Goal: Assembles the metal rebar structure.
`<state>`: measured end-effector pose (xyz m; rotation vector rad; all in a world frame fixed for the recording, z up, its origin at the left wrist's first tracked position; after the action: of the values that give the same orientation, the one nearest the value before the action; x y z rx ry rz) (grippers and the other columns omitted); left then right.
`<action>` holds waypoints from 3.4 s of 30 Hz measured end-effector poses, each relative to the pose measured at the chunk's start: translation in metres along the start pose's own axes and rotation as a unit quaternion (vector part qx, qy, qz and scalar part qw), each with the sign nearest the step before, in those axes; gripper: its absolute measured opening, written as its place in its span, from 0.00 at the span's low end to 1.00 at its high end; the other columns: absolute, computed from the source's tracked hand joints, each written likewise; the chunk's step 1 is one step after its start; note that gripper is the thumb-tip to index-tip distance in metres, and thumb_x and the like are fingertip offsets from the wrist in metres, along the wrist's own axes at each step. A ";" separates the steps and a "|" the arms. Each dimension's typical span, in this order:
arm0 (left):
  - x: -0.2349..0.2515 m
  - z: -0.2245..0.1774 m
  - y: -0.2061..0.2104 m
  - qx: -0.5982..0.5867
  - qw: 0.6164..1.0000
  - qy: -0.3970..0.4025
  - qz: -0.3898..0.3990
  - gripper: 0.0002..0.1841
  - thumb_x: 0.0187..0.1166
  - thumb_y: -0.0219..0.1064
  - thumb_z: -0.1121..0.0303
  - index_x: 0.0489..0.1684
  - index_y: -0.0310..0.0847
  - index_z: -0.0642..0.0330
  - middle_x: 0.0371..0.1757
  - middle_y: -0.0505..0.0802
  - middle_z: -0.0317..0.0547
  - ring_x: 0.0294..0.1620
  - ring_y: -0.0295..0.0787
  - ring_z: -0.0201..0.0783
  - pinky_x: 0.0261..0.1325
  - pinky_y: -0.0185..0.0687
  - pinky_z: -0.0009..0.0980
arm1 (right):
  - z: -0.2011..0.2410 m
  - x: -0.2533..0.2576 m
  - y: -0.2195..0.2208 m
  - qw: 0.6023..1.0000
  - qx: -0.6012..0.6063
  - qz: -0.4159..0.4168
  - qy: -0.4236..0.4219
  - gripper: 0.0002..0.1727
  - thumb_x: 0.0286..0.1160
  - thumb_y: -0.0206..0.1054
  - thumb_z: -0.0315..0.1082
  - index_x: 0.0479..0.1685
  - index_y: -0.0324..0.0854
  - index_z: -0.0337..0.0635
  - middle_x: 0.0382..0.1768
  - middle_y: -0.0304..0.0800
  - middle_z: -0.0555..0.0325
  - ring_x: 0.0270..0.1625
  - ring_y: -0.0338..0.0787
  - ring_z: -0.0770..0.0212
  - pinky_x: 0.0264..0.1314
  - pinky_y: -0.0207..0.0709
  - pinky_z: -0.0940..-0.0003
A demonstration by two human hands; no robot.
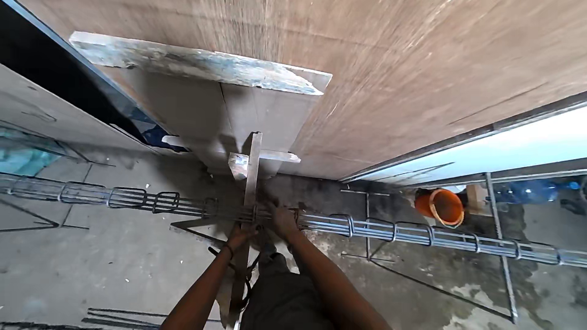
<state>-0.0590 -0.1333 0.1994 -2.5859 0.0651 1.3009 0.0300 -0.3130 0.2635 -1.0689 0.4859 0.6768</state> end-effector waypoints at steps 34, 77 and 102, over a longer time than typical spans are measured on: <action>-0.073 -0.026 -0.040 0.146 0.985 0.088 0.036 0.20 0.92 0.56 0.60 0.73 0.81 0.62 0.59 0.93 0.59 0.56 0.93 0.51 0.66 0.85 0.52 | 0.016 -0.091 0.017 0.999 -0.007 0.006 -0.042 0.25 0.91 0.49 0.42 0.86 0.70 0.59 0.62 0.91 0.45 0.59 0.92 0.38 0.57 0.83 0.35; 0.025 -0.062 -0.025 0.450 0.827 0.336 0.022 0.46 0.61 0.84 0.58 0.87 0.68 0.53 0.85 0.74 0.52 0.85 0.66 0.59 0.85 0.63 0.50 | -0.091 -0.041 0.008 0.970 0.130 -0.083 0.186 0.40 0.76 0.68 0.59 0.88 0.63 0.60 0.66 0.90 0.49 0.66 0.91 0.44 0.67 0.81 0.38; 0.008 -0.014 0.008 0.106 0.992 -0.027 -0.065 0.36 0.67 0.82 0.58 0.71 0.75 0.72 0.58 0.92 0.62 0.62 0.89 0.54 0.70 0.80 0.53 | -0.005 0.033 -0.032 0.982 -0.075 0.173 0.031 0.25 0.80 0.68 0.49 0.64 0.84 0.38 0.68 0.84 0.35 0.73 0.82 0.34 0.71 0.72 0.27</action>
<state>-0.0446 -0.1438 0.1994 -2.3354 0.0246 1.2437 0.0762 -0.3191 0.2595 -1.1614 0.6926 1.0003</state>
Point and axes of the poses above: each hand's wrist, its own x-axis towards the middle knuckle, its own y-axis out of the palm, z = x × y, the point moved 2 cm from there along x, towards the middle knuckle
